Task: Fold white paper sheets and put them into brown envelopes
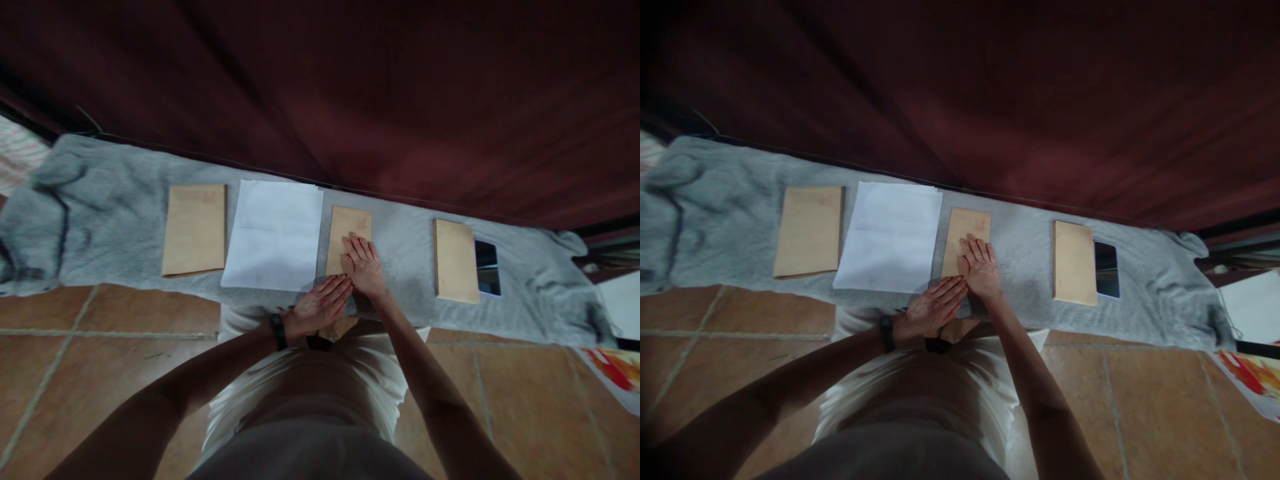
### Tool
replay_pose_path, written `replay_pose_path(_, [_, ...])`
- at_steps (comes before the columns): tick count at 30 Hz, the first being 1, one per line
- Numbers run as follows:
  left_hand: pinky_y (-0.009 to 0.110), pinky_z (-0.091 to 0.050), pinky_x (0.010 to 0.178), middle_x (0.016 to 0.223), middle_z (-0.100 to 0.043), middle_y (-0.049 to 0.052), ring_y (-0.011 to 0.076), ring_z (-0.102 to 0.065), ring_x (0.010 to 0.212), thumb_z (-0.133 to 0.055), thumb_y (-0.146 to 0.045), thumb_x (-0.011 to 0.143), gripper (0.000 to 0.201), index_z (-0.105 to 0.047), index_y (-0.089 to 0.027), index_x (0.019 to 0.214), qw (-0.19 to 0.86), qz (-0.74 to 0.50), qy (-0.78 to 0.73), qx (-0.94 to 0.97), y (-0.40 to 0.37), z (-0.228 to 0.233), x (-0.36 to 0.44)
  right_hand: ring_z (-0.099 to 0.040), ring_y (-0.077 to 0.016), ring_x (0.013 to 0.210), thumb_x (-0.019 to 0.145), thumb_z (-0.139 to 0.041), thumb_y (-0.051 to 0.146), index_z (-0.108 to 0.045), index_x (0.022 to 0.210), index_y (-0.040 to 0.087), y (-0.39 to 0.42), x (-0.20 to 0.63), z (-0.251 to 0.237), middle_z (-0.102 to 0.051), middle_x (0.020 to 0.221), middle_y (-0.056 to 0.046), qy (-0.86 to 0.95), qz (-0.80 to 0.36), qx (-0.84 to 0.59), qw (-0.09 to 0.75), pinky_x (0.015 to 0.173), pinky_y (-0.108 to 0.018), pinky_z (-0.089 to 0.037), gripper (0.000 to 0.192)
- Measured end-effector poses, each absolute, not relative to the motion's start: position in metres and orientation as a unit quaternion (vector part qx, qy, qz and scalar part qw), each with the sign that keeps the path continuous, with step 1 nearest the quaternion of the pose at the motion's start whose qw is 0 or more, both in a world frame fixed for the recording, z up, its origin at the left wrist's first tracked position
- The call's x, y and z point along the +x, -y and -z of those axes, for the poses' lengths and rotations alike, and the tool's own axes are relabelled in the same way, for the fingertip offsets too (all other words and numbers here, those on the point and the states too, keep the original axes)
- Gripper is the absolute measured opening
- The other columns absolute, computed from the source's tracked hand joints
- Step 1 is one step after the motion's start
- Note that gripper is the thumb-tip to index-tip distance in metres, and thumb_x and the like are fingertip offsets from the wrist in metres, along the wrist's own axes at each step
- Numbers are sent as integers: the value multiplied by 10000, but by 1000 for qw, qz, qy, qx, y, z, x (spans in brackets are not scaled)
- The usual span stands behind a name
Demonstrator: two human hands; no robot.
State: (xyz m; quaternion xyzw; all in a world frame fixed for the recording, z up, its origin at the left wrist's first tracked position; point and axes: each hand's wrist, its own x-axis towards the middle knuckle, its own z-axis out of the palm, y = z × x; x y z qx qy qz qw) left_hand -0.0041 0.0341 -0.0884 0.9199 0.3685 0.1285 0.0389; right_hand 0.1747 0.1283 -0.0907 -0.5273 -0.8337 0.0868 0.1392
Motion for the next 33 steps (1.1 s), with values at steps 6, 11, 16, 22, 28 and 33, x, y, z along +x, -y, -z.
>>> replay_pose_path(6, [424, -304, 1259, 1562, -491, 158, 256, -349, 1520, -453, -258, 1033, 480, -486, -77, 1476, 35, -116, -369, 921, -34, 88, -5, -320, -266, 1531, 1076, -338, 357, -395, 1580, 203, -111, 181, 90, -366, 1649, -74, 826, -112, -534, 139, 1266, -522, -227, 531])
replay_pose_path(11, [415, -272, 1269, 1554, -506, 149, 233, -363, 1513, -465, -255, 1024, 477, -494, -98, 1474, 28, -108, -369, 923, -33, 90, -4, -305, -267, 1539, 1074, -335, 332, -383, 1586, 201, -95, 183, 89, -365, 1648, -83, 820, -113, -542, 143, 1264, -528, -232, 531])
replay_pose_path(16, [365, -433, 1170, 1413, -643, 115, 202, -550, 1364, -431, -225, 1029, 378, -612, -150, 1353, 81, -186, -419, 885, -40, 83, -2, -334, -270, 1527, 1065, -361, 305, -406, 1572, 181, -83, 184, 85, -387, 1635, -95, 814, -101, -555, 140, 1259, -514, -260, 524])
replay_pose_path(22, [452, -406, 1196, 1510, -555, 137, 249, -468, 1439, -358, -238, 1036, 470, -499, -130, 1471, 108, -210, -485, 842, -80, 70, 15, -380, -261, 1505, 1039, -371, 240, -431, 1555, 153, -65, 189, 83, -425, 1611, -123, 816, -98, -548, 154, 1259, -508, -289, 527])
replay_pose_path(28, [531, -257, 1261, 1644, -353, 177, 309, -260, 1555, -382, -350, 1025, 631, -291, -87, 1592, 91, -215, -515, 825, -138, 82, 56, -433, -289, 1471, 1031, -437, 295, -532, 1471, 123, -58, 190, 85, -546, 1511, -171, 813, -97, -549, 169, 1248, -529, -316, 481])
replay_pose_path(33, [560, -202, 1268, 1637, -364, 179, 317, -264, 1552, -378, -389, 1029, 627, -325, -97, 1581, 74, -212, -539, 812, -172, 95, 69, -429, -251, 1474, 1043, -409, 302, -524, 1473, 128, -59, 191, 83, -552, 1511, -145, 808, -108, -551, 176, 1271, -485, -292, 478])
